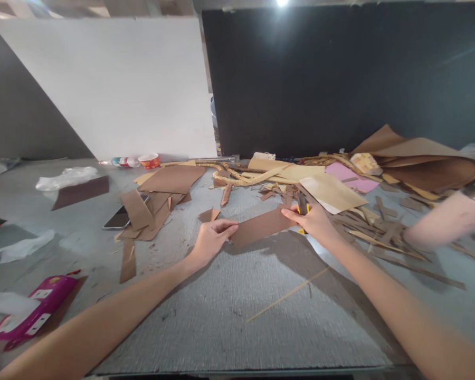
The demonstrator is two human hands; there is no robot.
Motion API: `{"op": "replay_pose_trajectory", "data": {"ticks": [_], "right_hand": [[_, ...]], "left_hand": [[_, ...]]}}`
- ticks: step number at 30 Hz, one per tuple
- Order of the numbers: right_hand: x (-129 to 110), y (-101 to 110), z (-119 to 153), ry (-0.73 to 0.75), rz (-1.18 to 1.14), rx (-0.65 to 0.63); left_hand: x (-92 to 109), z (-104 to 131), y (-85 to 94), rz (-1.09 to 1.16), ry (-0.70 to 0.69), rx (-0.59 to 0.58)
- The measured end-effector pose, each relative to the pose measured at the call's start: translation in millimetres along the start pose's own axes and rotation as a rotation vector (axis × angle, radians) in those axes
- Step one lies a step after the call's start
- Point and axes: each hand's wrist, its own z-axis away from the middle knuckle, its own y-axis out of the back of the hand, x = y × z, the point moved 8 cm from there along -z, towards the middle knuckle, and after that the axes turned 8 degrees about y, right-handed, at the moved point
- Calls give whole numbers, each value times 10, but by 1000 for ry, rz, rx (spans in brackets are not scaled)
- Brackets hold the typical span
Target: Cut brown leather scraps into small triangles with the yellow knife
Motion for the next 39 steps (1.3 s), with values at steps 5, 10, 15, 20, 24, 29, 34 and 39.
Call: {"op": "replay_pose_trajectory", "data": {"ticks": [5, 10, 15, 20, 24, 29, 34, 39], "right_hand": [[81, 14, -1, -89, -93, 55], [136, -32, -2, -133, -125, 27], [195, -82, -12, -161, -238, -18], [174, -42, -7, -179, -202, -8], [153, -18, -6, -187, -172, 7], [165, -20, -16, -169, -153, 24], [126, 7, -29, -140, -60, 6], [-53, -76, -31, 8, 97, -193]], "left_hand": [[3, 0, -20, -21, -12, -35], [-23, -17, 13, -21, 0, 4], [-35, -51, 68, -13, 0, 40], [-32, -45, 52, -5, 13, 21], [-24, -20, 13, -2, 34, -8], [-5, -4, -43, 13, 33, -70], [5, 23, -117, -72, 37, -142], [36, 86, -233, -192, 19, -248]]}}
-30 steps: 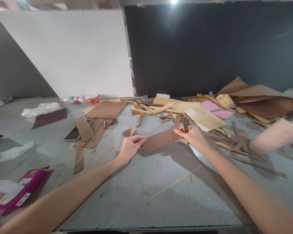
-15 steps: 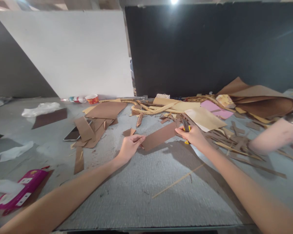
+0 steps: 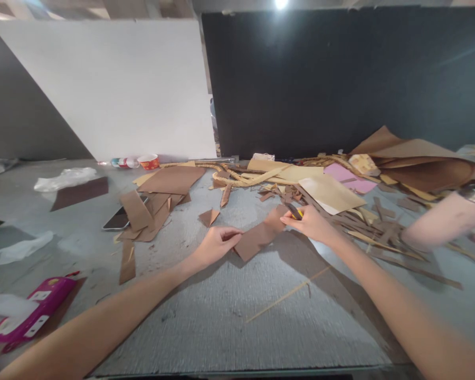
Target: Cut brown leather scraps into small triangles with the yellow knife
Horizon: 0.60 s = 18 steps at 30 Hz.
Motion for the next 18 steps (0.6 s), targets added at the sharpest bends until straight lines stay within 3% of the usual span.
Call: {"op": "replay_pose_trajectory", "data": {"ticks": [4, 7, 11, 14, 18], "right_hand": [[-144, -121, -1, 55, 44, -142], [-246, -221, -69, 98, 66, -231], [-296, -311, -295, 135, 130, -279], [-359, -390, -526, 211, 168, -319], [-481, -530, -822, 308, 243, -405]], "left_hand": [[3, 27, -72, 14, 54, -81], [50, 38, -61, -40, 16, -63], [280, 116, -18, -336, -325, 46], [362, 218, -100, -530, -581, -7], [273, 253, -189, -675, -687, -107]]}}
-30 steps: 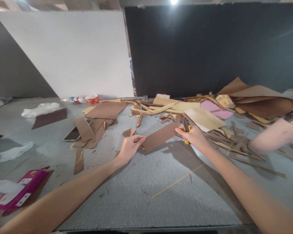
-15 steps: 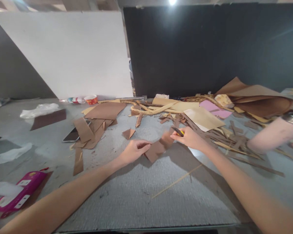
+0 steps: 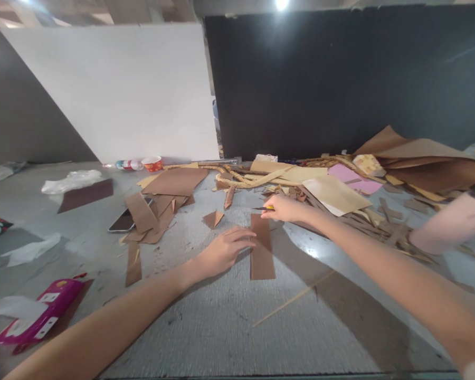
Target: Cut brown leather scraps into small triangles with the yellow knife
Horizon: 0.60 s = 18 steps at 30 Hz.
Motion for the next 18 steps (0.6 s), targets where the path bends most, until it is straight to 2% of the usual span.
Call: {"op": "replay_pose_trajectory", "data": {"ticks": [6, 9, 13, 14, 16, 18], "right_hand": [[-107, -88, -394, 94, 115, -94], [-162, -91, -419, 80, 180, -30], [-335, 5, -101, 22, 160, 196], [-418, -17, 28, 36, 135, 210], [-614, -153, 300, 80, 85, 151], [-880, -335, 571, 198, 69, 80]], "left_hand": [[-146, 30, -116, -36, 115, -65], [-180, 43, -146, -36, 139, -100], [-218, 42, -173, -34, 146, -143], [-221, 36, -171, -27, 145, -143], [-216, 20, -162, -10, 141, -133], [-204, 6, -156, 1, 138, -125]]}}
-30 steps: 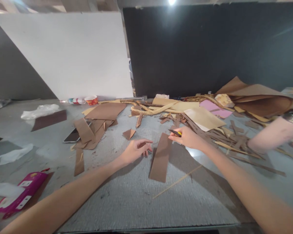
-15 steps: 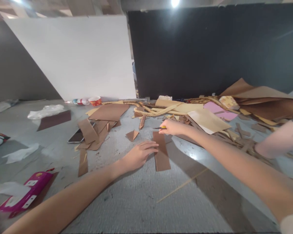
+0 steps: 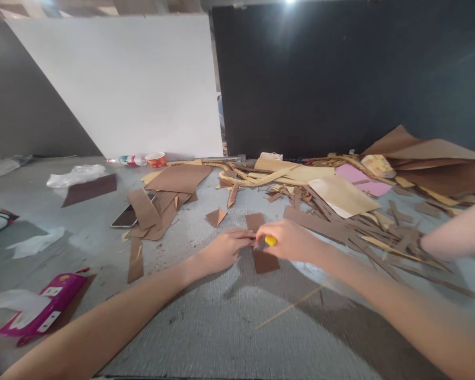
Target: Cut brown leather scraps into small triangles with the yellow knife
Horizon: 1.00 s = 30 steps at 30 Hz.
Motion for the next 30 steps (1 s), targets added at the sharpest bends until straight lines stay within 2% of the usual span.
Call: {"op": "replay_pose_trajectory", "data": {"ticks": [2, 5, 10, 17, 21, 25, 30], "right_hand": [[-299, -144, 192, 120, 38, -32], [-529, -328, 363, 172, 182, -19], [-608, -465, 416, 181, 335, 73], [-654, -485, 451, 188, 374, 101], [-520, -418, 472, 62, 264, 140], [-215, -316, 493, -155, 172, 197], [160, -270, 513, -413, 145, 161]], "left_hand": [[8, -6, 5, 2, 4, 8], [13, -4, 21, 12, 8, 30], [22, -1, 34, 16, 10, 38], [29, -9, 33, -13, 21, 37], [33, -13, 32, -18, 11, 36], [66, -8, 46, -49, -16, 29], [137, -4, 34, -130, -37, -11]]}}
